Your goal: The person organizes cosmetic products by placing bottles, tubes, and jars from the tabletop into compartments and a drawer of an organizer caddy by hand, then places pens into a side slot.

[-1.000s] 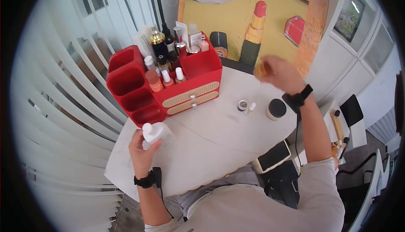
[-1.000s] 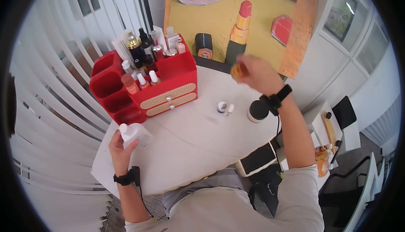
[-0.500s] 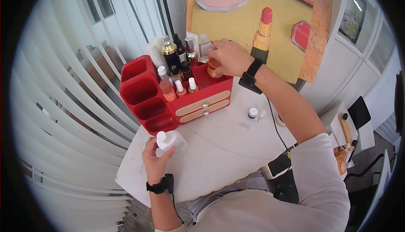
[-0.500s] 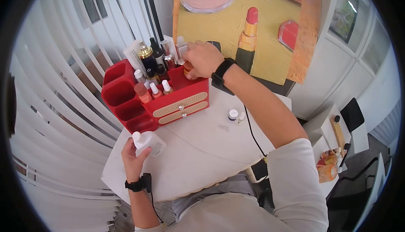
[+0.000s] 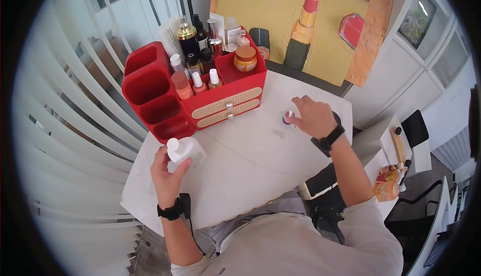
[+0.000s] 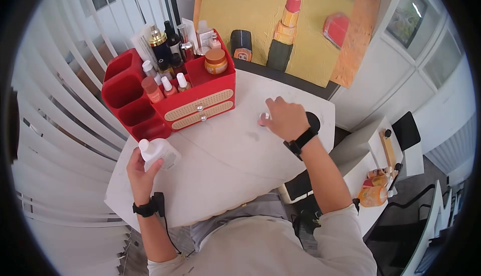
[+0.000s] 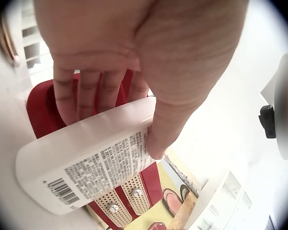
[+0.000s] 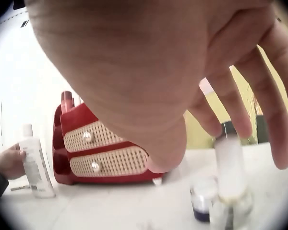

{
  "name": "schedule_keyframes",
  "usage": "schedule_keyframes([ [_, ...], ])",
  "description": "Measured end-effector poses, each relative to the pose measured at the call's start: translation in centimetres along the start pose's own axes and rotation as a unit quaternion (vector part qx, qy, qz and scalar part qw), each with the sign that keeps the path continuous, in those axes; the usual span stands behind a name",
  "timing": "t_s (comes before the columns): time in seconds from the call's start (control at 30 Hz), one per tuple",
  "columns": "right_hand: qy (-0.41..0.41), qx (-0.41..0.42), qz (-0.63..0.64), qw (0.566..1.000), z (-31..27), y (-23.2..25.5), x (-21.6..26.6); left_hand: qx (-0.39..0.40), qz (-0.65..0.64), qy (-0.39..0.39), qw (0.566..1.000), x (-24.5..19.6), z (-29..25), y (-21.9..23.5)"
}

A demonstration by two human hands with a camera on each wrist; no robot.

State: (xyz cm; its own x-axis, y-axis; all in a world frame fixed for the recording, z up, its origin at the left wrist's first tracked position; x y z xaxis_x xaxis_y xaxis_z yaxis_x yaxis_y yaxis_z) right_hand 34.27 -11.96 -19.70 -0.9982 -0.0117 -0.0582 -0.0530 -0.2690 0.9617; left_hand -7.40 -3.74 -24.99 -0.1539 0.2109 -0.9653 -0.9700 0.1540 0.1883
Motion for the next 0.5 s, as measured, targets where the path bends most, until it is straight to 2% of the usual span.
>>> schedule_keyframes([
  [0.17,0.015,0.052,0.058,0.997,-0.1,-5.1,-0.2,0.005,-0.012,0.010,1.000,0.4,0.2,0.0],
  [0.27,0.146,0.047,0.152,0.976,0.9,-6.0,1.9,-0.002,-0.016,0.007,1.000,1.1,0.2,0.2],
  [0.3,0.156,0.044,0.154,0.975,1.2,-5.1,3.0,-0.012,-0.014,0.005,1.000,1.2,0.2,0.3],
  [0.37,0.220,0.073,0.375,0.898,1.7,-2.7,6.1,-0.008,0.003,0.002,1.000,1.2,0.3,0.2],
  [0.43,0.235,0.056,0.388,0.889,3.4,1.3,7.8,-0.014,0.008,0.002,1.000,0.9,0.3,0.2],
  [0.5,0.237,-0.075,0.384,0.889,6.3,6.4,8.0,-0.001,-0.003,-0.012,1.000,0.9,0.4,0.1],
])
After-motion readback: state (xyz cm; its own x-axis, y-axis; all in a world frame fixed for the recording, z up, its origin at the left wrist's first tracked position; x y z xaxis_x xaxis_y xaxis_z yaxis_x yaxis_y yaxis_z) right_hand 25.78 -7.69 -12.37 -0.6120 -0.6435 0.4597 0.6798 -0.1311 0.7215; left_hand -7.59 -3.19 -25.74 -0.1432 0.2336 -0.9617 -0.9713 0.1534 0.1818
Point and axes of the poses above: each hand's wrist, its own z-axis towards the middle knuckle, its own y-axis out of the back of the hand, x = y × z, the point moved 5 cm from there along z, towards the middle knuckle, and after that the axes turned 10 degrees about y, right-handed, at the moved point
